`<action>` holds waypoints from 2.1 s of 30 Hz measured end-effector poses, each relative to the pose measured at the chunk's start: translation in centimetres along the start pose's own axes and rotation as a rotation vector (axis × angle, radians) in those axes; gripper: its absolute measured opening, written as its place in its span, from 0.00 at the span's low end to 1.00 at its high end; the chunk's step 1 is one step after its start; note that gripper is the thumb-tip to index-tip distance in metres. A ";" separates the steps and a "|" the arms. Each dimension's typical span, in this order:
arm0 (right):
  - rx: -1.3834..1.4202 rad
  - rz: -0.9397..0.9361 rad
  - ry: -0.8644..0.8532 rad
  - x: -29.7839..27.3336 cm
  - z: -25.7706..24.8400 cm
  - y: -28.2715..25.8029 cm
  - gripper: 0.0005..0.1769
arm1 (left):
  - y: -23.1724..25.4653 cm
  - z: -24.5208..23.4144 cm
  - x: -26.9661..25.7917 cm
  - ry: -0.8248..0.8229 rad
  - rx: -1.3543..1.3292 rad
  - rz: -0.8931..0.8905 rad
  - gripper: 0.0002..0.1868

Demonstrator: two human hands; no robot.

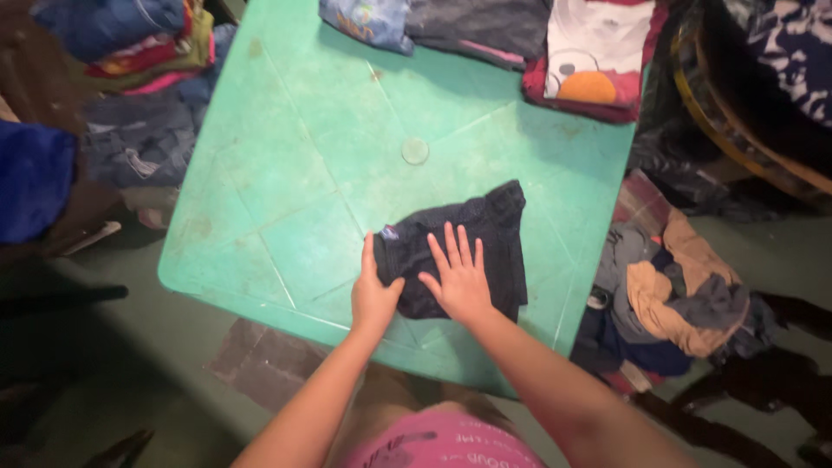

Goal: The person folds multiple garments one by one on a green plastic table. They handle jeans, a red floral shirt, a pink striped top, denim shorts, black shorts, khaki pants, and a peach-colored top, placing each folded item into a growing stack.

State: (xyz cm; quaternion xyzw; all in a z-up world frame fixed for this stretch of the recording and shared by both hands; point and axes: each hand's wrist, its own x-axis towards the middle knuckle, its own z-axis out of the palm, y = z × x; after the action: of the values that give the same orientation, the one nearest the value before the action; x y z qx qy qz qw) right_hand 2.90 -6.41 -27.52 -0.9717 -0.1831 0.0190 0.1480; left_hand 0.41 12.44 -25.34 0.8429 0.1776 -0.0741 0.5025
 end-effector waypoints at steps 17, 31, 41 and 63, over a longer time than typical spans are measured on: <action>0.525 0.838 0.359 -8.5 -2.4 11.1 0.40 | 3.0 11.2 5.0 0.111 0.094 0.169 0.42; 1.518 0.836 -0.006 -2.3 -8.0 12.4 0.24 | 6.2 9.5 10.1 -0.281 -0.899 -0.525 0.10; 0.944 0.398 0.088 23.6 -25.3 16.6 0.32 | 23.6 1.5 21.0 -0.048 -1.289 0.062 0.35; 0.090 0.269 0.463 33.6 -10.0 15.6 0.49 | 7.3 8.1 20.4 -0.668 -0.429 -0.271 0.33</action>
State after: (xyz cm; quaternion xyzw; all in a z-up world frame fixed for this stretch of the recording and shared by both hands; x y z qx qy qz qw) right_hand 40.62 -10.98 -21.99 -0.9582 -0.0129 -0.1761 0.2251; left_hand 22.50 6.81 -29.49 0.6176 0.1257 -0.3702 0.6824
